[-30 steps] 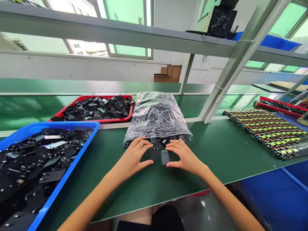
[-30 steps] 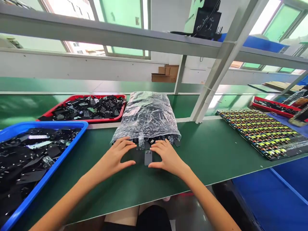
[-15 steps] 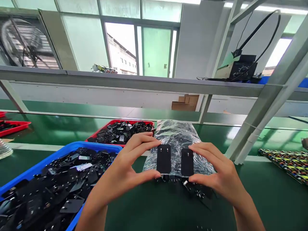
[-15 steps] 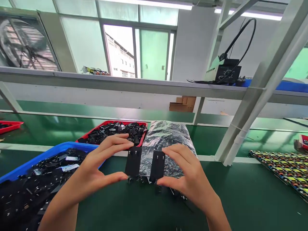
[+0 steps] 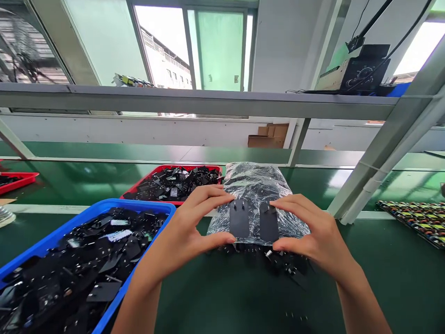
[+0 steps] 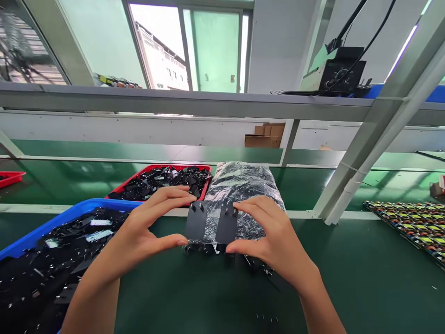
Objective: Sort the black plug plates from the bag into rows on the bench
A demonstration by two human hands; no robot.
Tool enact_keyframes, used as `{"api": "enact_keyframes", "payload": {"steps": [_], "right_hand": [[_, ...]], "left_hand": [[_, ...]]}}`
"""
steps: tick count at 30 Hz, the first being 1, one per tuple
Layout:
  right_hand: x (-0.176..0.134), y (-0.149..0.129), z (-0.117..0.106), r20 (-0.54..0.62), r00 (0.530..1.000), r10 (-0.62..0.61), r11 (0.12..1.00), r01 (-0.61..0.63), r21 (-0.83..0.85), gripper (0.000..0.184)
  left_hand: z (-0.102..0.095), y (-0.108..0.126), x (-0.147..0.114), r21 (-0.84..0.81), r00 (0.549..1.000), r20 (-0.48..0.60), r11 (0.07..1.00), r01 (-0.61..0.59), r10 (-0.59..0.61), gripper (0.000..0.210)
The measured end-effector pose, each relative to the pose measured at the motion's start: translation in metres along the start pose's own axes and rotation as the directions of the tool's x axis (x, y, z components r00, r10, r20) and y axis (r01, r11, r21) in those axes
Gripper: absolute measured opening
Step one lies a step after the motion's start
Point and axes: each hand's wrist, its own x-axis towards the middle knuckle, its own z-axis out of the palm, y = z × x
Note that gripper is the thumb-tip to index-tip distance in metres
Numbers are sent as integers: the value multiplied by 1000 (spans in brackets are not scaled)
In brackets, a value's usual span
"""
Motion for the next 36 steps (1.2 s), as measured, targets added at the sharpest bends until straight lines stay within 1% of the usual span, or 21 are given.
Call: {"api": "enact_keyframes", "payload": {"steps": [7,10,15,21,28,33,36], "right_hand": [[-3,0,0,-5,1000,-18,1000,18,-13,50],[-4,0,-1,-15,1000,-27,999,26,-37,51],[-4,0,-3,-25,999,-31,998,29,-53,51],[-3,0,-6,-25,996,-80,995,79,-56,54],[-1,-2,-7,-58,992,-114,986,106,-132,52],[1,-4,-8,-75,986,-151,978,138,-158,52],[1,-4,-8,-76,986,-149,976,135,-173,51]], "left_hand": [[3,4,0,3,997,-21,998,-70,70,52],[5,5,0,13,996,-19,996,-83,83,52],[5,7,1,35,997,-10,996,-82,83,54],[5,7,0,47,996,-8,995,-86,86,54],[6,8,3,65,997,3,995,-78,78,53],[6,9,3,64,997,9,995,-73,72,52],[6,9,2,68,998,8,995,-70,69,52]]}}
